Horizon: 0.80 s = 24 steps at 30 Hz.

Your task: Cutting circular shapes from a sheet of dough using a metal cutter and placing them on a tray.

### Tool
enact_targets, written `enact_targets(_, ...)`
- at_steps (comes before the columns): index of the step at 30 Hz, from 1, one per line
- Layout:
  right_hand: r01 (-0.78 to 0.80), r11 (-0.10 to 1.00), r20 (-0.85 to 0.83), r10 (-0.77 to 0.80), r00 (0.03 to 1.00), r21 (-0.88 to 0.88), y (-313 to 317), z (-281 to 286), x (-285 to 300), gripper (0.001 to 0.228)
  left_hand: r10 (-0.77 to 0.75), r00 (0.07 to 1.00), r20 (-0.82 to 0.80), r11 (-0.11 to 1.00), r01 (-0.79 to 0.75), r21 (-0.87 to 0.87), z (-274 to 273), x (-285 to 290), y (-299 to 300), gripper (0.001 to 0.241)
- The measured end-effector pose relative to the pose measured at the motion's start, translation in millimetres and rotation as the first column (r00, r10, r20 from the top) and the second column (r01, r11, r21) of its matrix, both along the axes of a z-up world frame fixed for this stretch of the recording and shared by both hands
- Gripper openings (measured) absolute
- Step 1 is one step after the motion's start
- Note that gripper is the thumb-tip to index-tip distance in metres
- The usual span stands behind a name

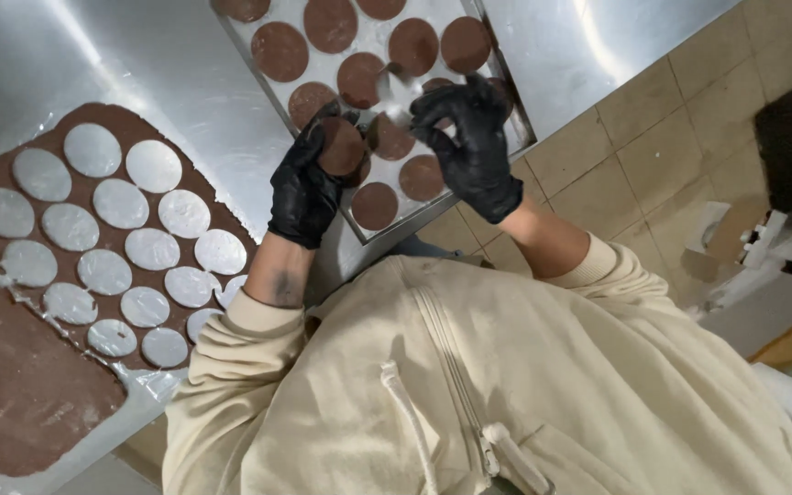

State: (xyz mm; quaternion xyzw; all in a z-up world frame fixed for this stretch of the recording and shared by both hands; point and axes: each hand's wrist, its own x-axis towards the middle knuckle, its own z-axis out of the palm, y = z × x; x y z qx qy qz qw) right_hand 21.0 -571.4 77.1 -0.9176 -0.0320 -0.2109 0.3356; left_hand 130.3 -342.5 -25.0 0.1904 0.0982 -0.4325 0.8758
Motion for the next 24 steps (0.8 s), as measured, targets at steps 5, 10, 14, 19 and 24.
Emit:
enact_targets(5,0.201,0.976,0.040,-0.205,0.978,0.079,-65.0,2.1,-33.8,0.016,-0.212,0.928,0.306,0.952,0.125,0.280,-20.7,58.0,-79.1,0.046)
enact_targets(10,0.359,0.908,-0.034,-0.361,0.932,0.215,-102.0,-8.8,-76.6,0.020,-0.555,0.342,0.758,0.758,-0.167,0.630,-109.1,134.7,-179.2,0.048)
enact_targets(14,0.449,0.863,-0.076,-0.444,0.893,0.232,-118.9,-21.5,-99.5,0.021,-0.506,0.120,0.854,0.811,-0.269,0.519,-107.5,155.5,-218.1,0.044)
enact_targets(19,0.464,0.860,-0.112,-0.450,0.886,0.213,-131.5,-26.6,-108.6,0.021,-0.582,0.509,0.634,0.674,-0.135,0.726,-68.3,153.7,-232.0,0.044)
enact_targets(24,0.463,0.859,-0.121,-0.447,0.886,0.219,-134.8,-24.2,-100.3,0.021,-0.578,0.289,0.763,0.707,-0.289,0.645,-100.7,167.0,-238.8,0.042)
